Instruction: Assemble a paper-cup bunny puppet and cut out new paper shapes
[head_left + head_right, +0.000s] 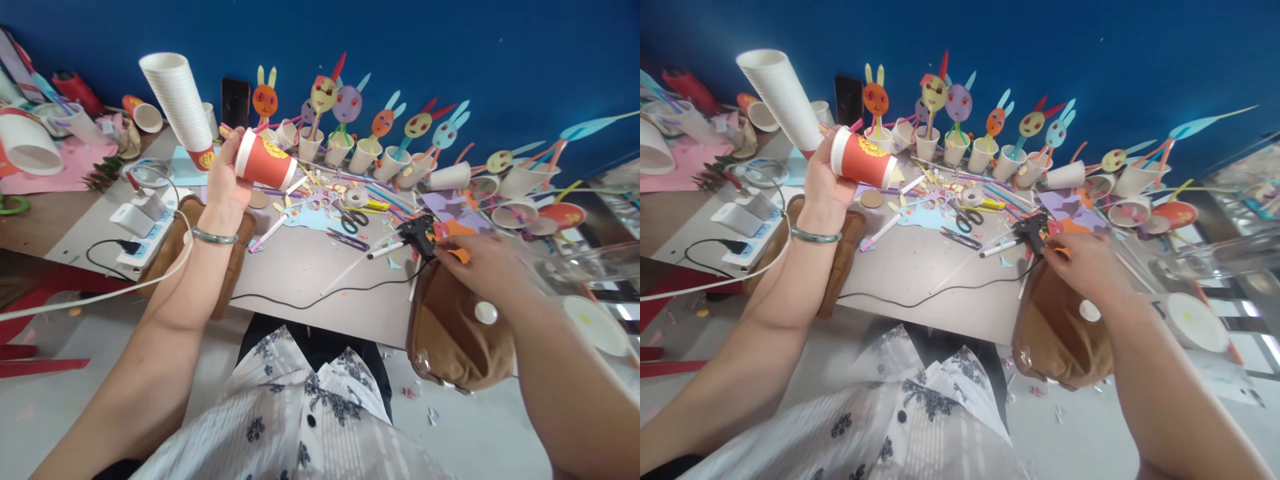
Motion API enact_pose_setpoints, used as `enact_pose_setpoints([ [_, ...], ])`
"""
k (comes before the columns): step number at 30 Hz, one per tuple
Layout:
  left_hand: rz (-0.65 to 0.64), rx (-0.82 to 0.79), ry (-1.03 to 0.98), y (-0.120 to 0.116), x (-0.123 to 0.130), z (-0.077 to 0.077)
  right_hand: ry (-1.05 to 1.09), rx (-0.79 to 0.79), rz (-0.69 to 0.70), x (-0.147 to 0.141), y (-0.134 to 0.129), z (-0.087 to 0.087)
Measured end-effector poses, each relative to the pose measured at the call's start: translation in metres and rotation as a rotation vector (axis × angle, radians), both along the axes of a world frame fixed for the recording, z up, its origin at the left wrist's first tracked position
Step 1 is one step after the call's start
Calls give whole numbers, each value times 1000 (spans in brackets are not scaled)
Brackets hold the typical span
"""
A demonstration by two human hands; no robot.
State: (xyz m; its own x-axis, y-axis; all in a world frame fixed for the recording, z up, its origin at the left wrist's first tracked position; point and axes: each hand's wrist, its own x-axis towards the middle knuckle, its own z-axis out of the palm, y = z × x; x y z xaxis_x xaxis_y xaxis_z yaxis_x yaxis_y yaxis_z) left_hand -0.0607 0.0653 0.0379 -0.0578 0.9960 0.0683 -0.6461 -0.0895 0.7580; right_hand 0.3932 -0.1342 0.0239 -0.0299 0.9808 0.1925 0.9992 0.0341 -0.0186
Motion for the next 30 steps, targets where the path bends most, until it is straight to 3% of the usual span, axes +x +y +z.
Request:
enact_pose_setpoints([
  [5, 42, -82, -84, -11, 5, 17, -63, -119, 173, -41, 14, -10],
  [9, 8, -64, -152, -18, 5, 24, -156, -147, 168, -69, 39, -6],
  [14, -6, -40, -108, -16, 12, 9, -247, -167, 23, -79, 92, -2],
  [20, -249, -34, -6, -31, 34, -15, -305, -293, -12, -84, 143, -13],
  [24, -450, -61, 68, -48, 48, -22, -272, -304, -21, -88, 148, -8],
  [30, -585, -115, 176, -63, 60, -24, -202, -178, -172, -81, 129, 32],
])
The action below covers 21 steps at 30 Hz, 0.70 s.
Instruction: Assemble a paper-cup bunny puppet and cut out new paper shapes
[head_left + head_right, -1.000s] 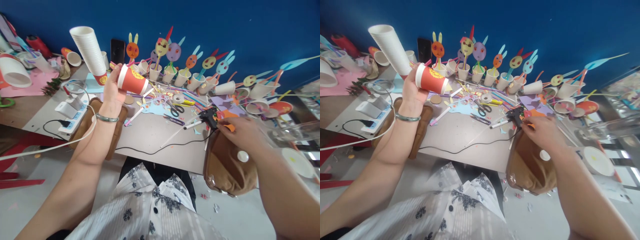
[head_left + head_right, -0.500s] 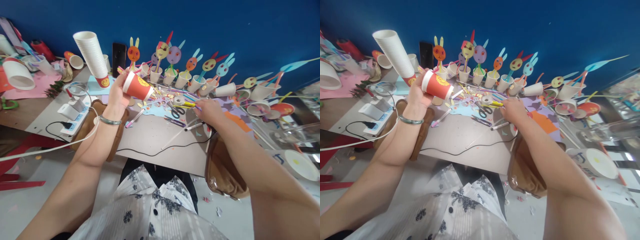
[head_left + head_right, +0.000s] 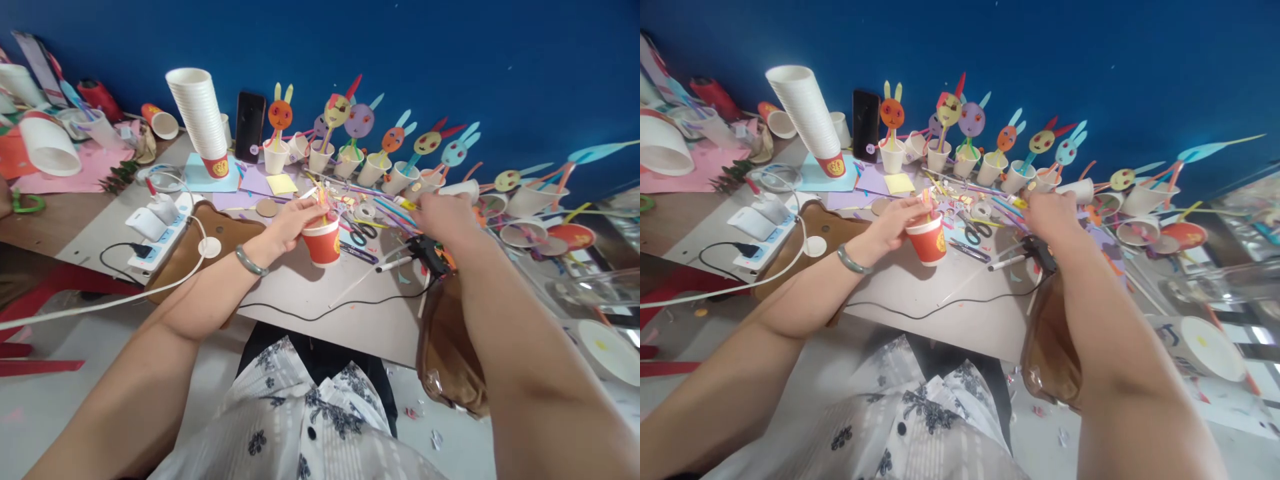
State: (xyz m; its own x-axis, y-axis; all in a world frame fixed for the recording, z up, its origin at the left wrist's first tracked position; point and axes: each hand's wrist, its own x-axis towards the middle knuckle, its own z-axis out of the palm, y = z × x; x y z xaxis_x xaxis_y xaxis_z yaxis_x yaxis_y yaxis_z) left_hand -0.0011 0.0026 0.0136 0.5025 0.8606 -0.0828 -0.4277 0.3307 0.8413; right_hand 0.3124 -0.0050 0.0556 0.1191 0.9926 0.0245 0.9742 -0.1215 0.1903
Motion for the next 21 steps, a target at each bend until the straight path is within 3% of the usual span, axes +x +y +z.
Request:
enact_pose_setpoints([
  [2, -26, 13, 32, -5, 3, 1, 256, 87, 10, -3, -8, 12],
  [6, -55, 65, 106, -16, 6, 1, 1034, 46, 275, -27, -20, 23],
  [9, -98, 108, 138, -20, 7, 0, 1328, 90, 387, -53, -27, 23],
  [16, -167, 188, 257, -19, 3, -2, 1464, 464, 378, -86, -42, 2],
  [21, -128, 186, 313, -21, 4, -2, 1434, 493, 375, -94, -45, -8],
])
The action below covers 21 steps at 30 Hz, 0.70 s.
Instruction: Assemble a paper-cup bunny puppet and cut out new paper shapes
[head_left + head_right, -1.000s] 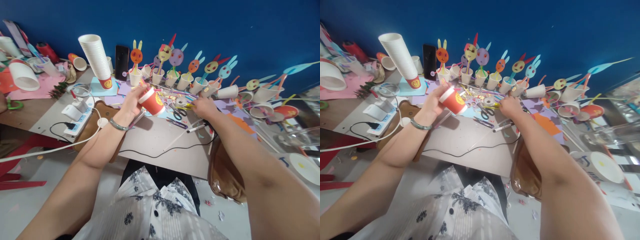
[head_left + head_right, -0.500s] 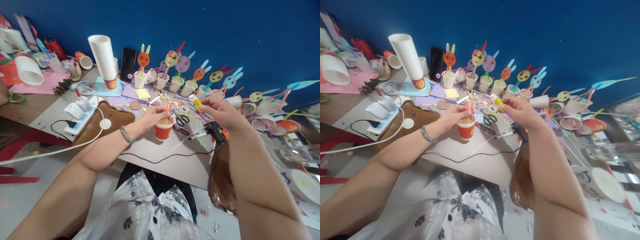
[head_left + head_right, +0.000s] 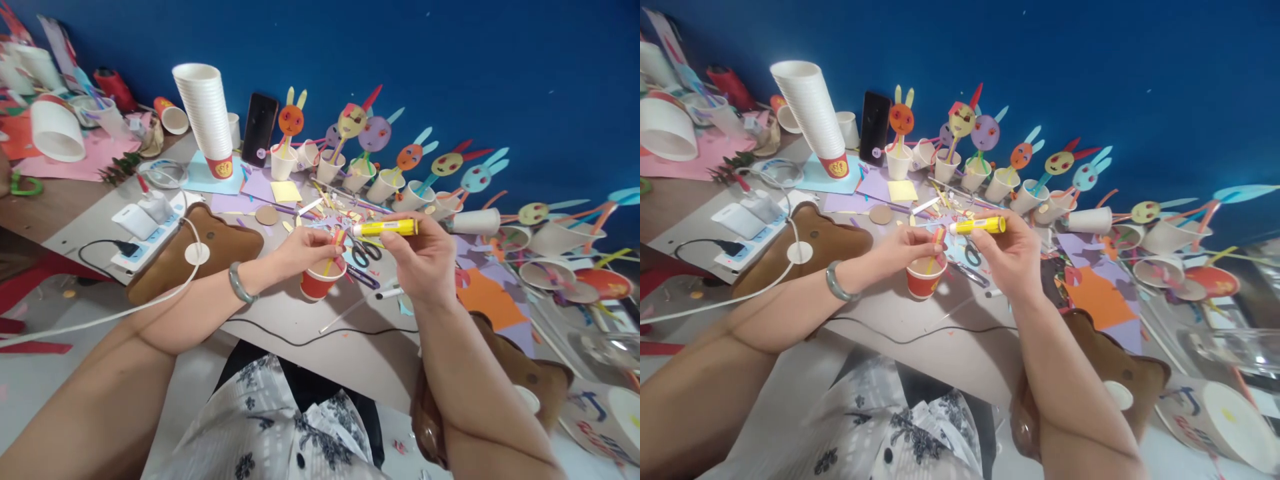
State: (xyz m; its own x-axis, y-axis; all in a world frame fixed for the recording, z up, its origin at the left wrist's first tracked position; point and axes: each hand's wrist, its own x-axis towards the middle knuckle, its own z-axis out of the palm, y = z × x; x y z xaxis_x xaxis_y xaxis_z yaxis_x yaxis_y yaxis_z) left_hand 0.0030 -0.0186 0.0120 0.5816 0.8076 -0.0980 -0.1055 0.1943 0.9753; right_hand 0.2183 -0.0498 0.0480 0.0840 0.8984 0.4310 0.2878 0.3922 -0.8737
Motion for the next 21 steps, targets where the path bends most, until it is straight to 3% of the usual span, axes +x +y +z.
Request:
enact_pose_setpoints([
  [12, 70, 78, 41, -7, 1, 10, 64, -134, -5, -4, 0, -10],
  [21, 77, 60, 0, -6, 1, 13, -73, -66, -83, -4, -6, -9],
])
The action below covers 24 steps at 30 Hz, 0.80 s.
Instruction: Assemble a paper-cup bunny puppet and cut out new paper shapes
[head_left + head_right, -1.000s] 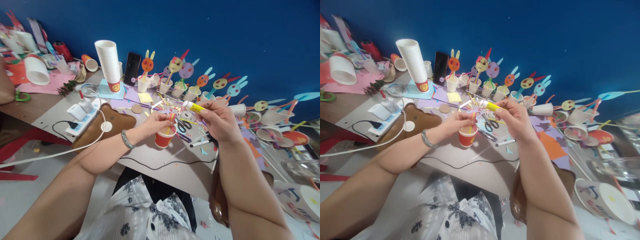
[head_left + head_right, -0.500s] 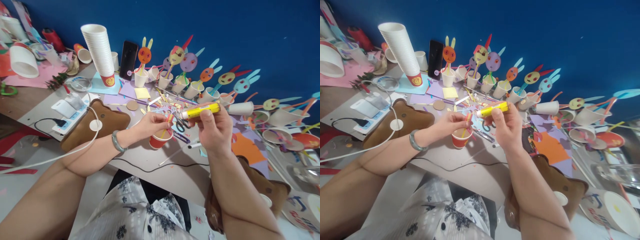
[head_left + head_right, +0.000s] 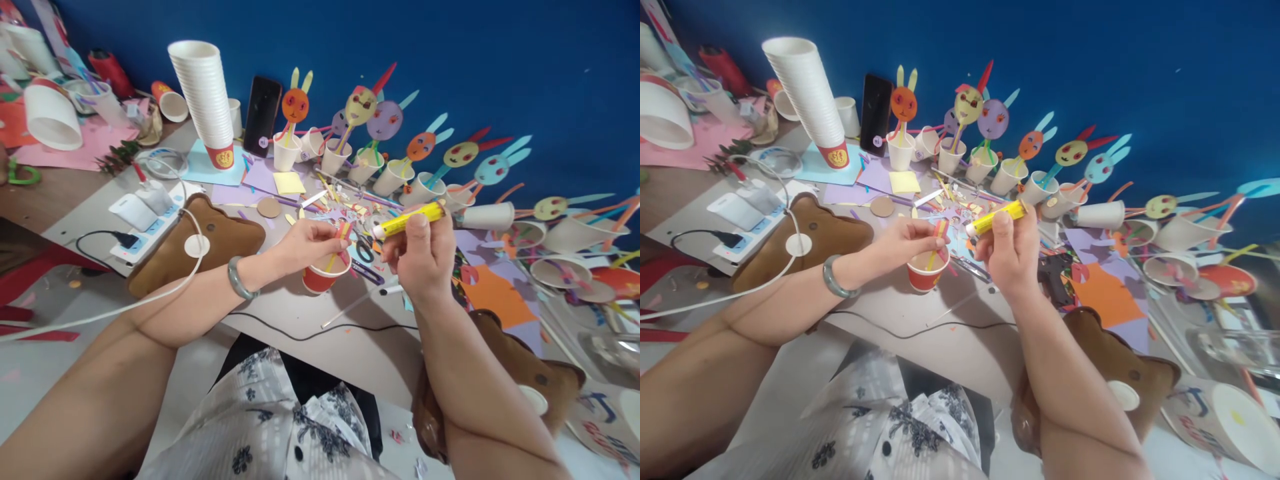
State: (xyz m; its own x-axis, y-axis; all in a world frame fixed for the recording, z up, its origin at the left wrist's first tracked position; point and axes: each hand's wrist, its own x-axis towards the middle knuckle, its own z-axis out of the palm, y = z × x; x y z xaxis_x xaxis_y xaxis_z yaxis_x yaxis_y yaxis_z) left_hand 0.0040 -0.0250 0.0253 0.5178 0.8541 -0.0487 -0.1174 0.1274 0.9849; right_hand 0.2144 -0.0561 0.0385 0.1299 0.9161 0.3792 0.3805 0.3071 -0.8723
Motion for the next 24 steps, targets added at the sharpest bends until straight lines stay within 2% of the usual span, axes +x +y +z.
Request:
enact_pose_setpoints([
  [5, -37, -16, -85, 1, 0, -5, 73, 5, 12, -1, 6, 0],
  [10, -82, -63, -147, 1, 0, -7, 92, 111, -50, -6, 7, -5],
  [12, -115, -103, -177, 1, -1, -6, -1, 182, -75, -6, 4, -8],
  [15, -162, -159, -228, 4, -5, -3, -278, 243, -51, 1, 0, -12],
  [19, -183, -133, -250, 8, -10, 2, -616, 145, 92, 13, -1, -10],
  [24, -281, -62, -192, 8, -12, 5, -780, 45, 200, 15, 1, -5],
])
